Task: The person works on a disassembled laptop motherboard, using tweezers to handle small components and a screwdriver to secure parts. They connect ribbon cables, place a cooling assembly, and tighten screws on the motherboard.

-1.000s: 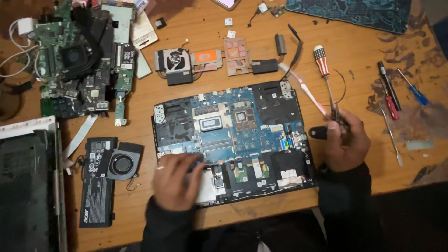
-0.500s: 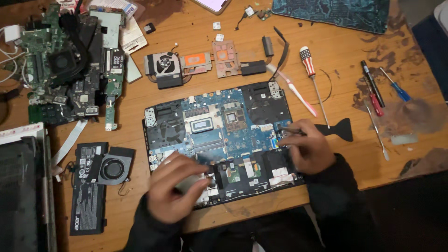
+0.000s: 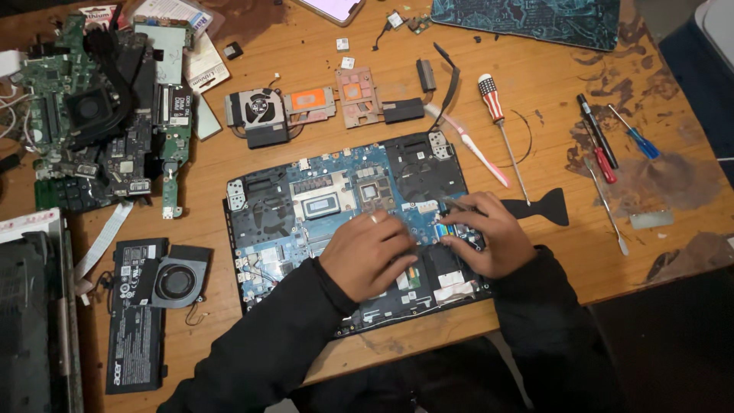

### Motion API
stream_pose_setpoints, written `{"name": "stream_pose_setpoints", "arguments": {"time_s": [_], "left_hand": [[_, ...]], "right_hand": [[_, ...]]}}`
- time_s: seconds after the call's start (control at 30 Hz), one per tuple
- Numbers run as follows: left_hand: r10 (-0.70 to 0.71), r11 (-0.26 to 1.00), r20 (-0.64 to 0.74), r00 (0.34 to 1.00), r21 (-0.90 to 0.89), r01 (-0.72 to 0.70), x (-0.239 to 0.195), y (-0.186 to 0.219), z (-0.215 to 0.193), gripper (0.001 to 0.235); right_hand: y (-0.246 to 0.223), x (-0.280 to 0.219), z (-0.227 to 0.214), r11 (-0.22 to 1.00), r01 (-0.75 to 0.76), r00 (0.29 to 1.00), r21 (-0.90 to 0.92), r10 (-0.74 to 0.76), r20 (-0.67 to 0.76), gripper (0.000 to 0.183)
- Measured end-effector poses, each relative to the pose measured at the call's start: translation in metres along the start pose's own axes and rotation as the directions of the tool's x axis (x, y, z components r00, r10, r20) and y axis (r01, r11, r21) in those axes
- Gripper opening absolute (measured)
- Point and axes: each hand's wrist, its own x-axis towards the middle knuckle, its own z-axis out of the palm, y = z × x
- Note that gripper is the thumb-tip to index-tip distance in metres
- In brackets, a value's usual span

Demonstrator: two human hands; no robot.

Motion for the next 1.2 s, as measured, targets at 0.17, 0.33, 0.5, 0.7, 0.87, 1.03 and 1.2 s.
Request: {"name": "stream_pose_setpoints", "arguments": {"time_s": [0.17,0.33,0.5,0.7,0.87,1.03,1.2], "left_hand": [[0.0,1.0,-0.03,1.0,-0.007,-0.001,-0.005,-0.006,0.008,0.017],[-0.002,1.0,-0.06,0.998,-0.002,0.002,-0.008,-0.005,0.007,0.019],[-0.004,1.0,-0.034,0.999,-0.016,0.004,-0.011,-0.004,0.012,0.018],[0.001,0.999,-0.028,1.0,-0.052,-0.002,-0.01,-0.003,0.012,0.018],[-0.012,0.997,-0.002,1.0,-0.072,0.012,-0.01,-0.004,0.014,0.016],[-0.021,0.998,-0.001,1.0,-0.061,0.021,-0.012,-0.003,0.015,0.013],[-0.027,0.997,-0.019,0.999,-0.077,0.026,-0.012,-0.005,0.015,0.012]], "right_hand": [[0.002,-0.006,0.003,0.998,-0.057,0.998,0.036,0.057,-0.005,0.032],[0.0,-0.002,0.004,0.99,-0.075,0.997,0.118,0.076,-0.005,0.032],[0.0,-0.003,0.007,0.989,-0.11,0.994,0.102,0.112,-0.011,0.032],[-0.004,-0.002,0.005,0.989,-0.12,0.993,0.087,0.12,0.007,0.034],[-0.004,0.0,0.012,0.996,-0.067,0.996,0.053,0.07,-0.057,0.033],[0.0,0.0,0.011,0.985,-0.084,0.995,0.152,0.091,-0.034,0.034],[0.001,-0.001,0.01,0.972,-0.122,0.992,0.201,0.128,-0.017,0.029]]}}
